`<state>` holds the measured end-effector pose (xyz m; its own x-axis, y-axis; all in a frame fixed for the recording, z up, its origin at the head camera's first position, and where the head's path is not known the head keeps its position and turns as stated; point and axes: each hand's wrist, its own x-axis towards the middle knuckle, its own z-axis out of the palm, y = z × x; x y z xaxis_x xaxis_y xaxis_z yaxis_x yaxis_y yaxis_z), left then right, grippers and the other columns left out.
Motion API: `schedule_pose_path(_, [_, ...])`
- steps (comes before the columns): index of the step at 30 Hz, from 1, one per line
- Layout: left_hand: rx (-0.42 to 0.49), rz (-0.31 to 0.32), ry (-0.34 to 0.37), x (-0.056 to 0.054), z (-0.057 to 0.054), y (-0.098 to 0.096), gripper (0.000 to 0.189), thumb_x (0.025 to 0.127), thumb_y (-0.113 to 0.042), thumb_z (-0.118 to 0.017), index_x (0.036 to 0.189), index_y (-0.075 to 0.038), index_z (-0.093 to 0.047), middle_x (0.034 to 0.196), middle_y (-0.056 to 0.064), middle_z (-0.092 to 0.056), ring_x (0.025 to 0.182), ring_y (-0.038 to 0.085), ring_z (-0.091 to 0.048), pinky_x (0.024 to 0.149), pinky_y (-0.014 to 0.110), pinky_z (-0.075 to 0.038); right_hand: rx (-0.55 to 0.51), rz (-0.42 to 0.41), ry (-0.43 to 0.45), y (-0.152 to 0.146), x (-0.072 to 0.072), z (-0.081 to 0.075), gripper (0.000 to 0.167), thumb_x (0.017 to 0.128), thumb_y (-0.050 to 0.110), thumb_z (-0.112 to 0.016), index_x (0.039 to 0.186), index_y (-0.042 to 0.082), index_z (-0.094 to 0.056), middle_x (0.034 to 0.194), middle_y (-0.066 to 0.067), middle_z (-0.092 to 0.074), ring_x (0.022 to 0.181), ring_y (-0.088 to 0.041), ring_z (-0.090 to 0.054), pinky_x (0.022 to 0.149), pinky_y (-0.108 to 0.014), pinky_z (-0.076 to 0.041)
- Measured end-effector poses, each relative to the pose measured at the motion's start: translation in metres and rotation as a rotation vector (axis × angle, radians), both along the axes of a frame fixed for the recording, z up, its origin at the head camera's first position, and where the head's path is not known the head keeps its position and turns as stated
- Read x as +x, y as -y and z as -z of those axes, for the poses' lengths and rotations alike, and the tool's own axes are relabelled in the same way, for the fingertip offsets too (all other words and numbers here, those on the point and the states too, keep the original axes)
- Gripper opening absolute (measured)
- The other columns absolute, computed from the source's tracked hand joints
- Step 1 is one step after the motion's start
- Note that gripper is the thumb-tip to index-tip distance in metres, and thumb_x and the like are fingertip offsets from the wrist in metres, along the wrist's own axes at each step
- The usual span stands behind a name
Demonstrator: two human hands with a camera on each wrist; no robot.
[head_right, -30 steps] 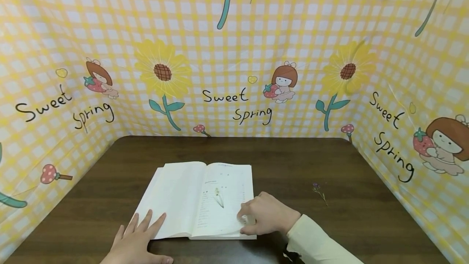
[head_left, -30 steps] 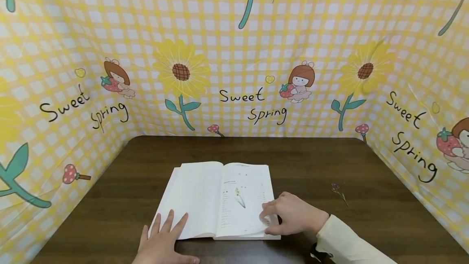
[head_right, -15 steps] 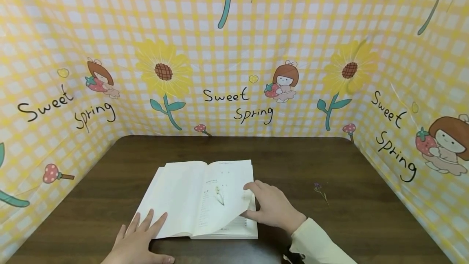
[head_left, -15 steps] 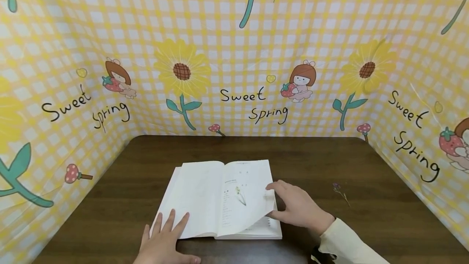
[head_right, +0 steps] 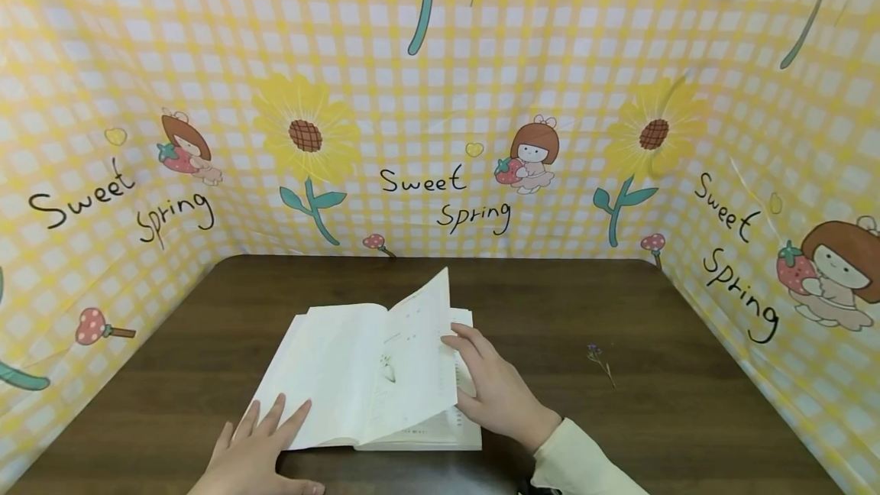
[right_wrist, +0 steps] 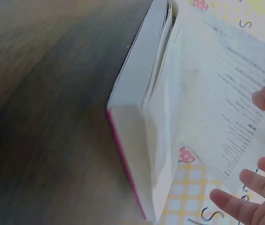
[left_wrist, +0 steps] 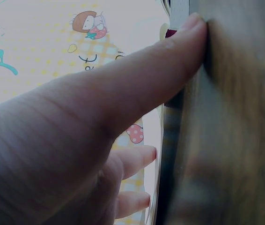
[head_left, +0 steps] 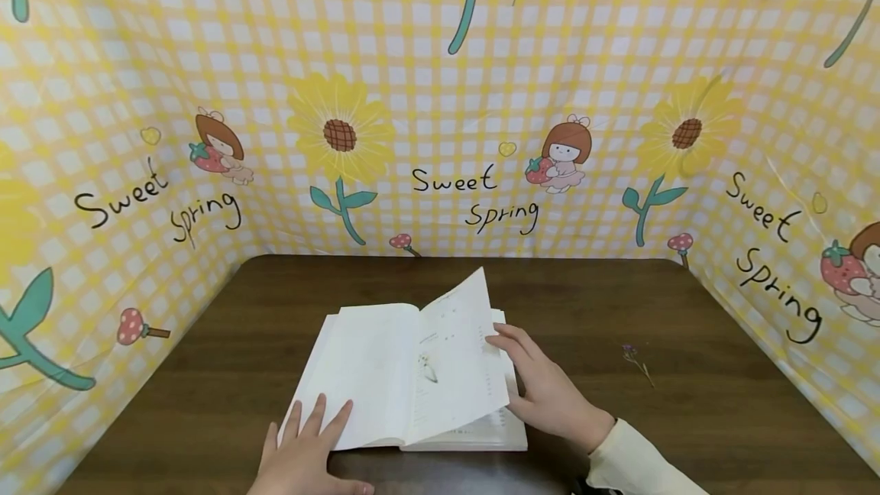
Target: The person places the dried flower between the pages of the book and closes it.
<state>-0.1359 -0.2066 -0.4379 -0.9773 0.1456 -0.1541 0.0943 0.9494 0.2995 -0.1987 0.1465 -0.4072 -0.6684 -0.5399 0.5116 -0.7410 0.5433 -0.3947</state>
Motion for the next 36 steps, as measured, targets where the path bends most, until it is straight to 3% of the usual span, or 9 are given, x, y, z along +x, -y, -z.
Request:
schedule_pose_path(3, [-0.005, -0.002, -0.009, 0.001, 0.002, 0.000, 0.122, 0.058, -0.079, -0.076, 0.153, -0.013, -0.038, 0.154, 0.033, -0.028, 0.139, 0.062, -0.014, 0.102, 0.080, -0.009, 0.004, -0.017, -0.033, 0.005, 0.001, -0.002, 0.070, 0.078, -0.001, -0.072, 0.143, 0.006, -0.046, 0.153, -0.014, -0.035, 0.114, -0.026, -0.056, 0.055, -0.017, -0.041])
schedule_pose_path(7, [-0.002, -0.003, -0.011, 0.002, 0.002, 0.000, 0.123, 0.058, -0.079, -0.076, 0.153, -0.012, -0.038, 0.154, 0.033, -0.027, 0.139, 0.063, -0.014, 0.102, 0.080, -0.010, 0.028, -0.041, -0.076, 0.013, -0.002, -0.005, 0.072, 0.080, 0.004, -0.074, 0.145, 0.006, -0.043, 0.157, -0.012, -0.031, 0.129, -0.029, -0.049, 0.068, -0.023, -0.050])
schedule_pose_path(9, [-0.007, -0.001, -0.005, 0.002, 0.002, 0.000, 0.121, 0.059, -0.078, -0.076, 0.153, -0.012, -0.038, 0.154, 0.034, -0.027, 0.139, 0.063, -0.013, 0.102, 0.080, -0.009, 0.049, -0.064, -0.105, 0.018, -0.004, -0.006, 0.071, 0.083, 0.009, -0.074, 0.146, 0.005, -0.042, 0.158, -0.013, -0.030, 0.135, -0.029, -0.044, 0.083, -0.031, -0.053])
schedule_pose_path(14, [-0.018, 0.004, -0.003, 0.002, 0.001, -0.001, 0.120, 0.061, -0.077, -0.076, 0.153, -0.012, -0.038, 0.154, 0.034, -0.028, 0.138, 0.063, -0.014, 0.102, 0.080, -0.009, 0.095, -0.130, -0.165, 0.029, -0.007, -0.007, 0.074, 0.087, 0.016, -0.072, 0.150, 0.002, -0.036, 0.162, -0.017, -0.023, 0.146, -0.029, -0.030, 0.107, -0.046, -0.041])
schedule_pose_path(19, [-0.023, -0.002, -0.014, 0.000, 0.003, 0.000, 0.121, 0.059, -0.079, -0.075, 0.153, -0.013, -0.038, 0.153, 0.033, -0.030, 0.138, 0.063, -0.016, 0.102, 0.080, -0.011, 0.140, -0.203, -0.189, 0.039, -0.007, -0.006, 0.084, 0.089, 0.019, -0.072, 0.155, -0.002, -0.023, 0.161, -0.024, -0.019, 0.145, -0.031, -0.031, 0.107, -0.044, -0.042])
schedule_pose_path(24, [-0.034, -0.005, -0.021, -0.001, 0.006, 0.001, 0.122, 0.058, -0.082, -0.073, 0.153, -0.013, -0.039, 0.153, 0.032, -0.032, 0.138, 0.062, -0.018, 0.101, 0.080, -0.012, 0.274, -0.255, -0.228, 0.049, -0.005, -0.002, 0.080, 0.095, 0.029, -0.066, 0.155, -0.003, -0.024, 0.161, -0.024, -0.021, 0.148, -0.035, -0.023, 0.115, -0.042, -0.029])
schedule_pose_path(30, [-0.039, -0.017, -0.034, -0.002, 0.007, -0.001, 0.129, 0.054, -0.084, -0.073, 0.154, -0.011, -0.037, 0.152, 0.031, -0.033, 0.138, 0.061, -0.021, 0.101, 0.080, -0.014, 0.421, -0.258, -0.151, 0.060, -0.001, 0.004, 0.066, 0.100, 0.038, -0.059, 0.151, 0.002, -0.038, 0.160, -0.019, -0.026, 0.149, -0.035, -0.021, 0.118, -0.038, -0.023])
schedule_pose_path(36, [0.006, -0.025, -0.064, -0.002, 0.003, -0.002, 0.142, 0.050, -0.081, -0.078, 0.158, -0.007, -0.023, 0.154, 0.034, -0.028, 0.138, 0.060, -0.020, 0.102, 0.079, -0.012, 0.484, -0.326, -0.044, 0.070, 0.000, 0.003, 0.053, 0.102, 0.034, -0.057, 0.144, 0.003, -0.050, 0.158, -0.016, -0.033, 0.148, -0.032, -0.024, 0.118, -0.038, -0.025])
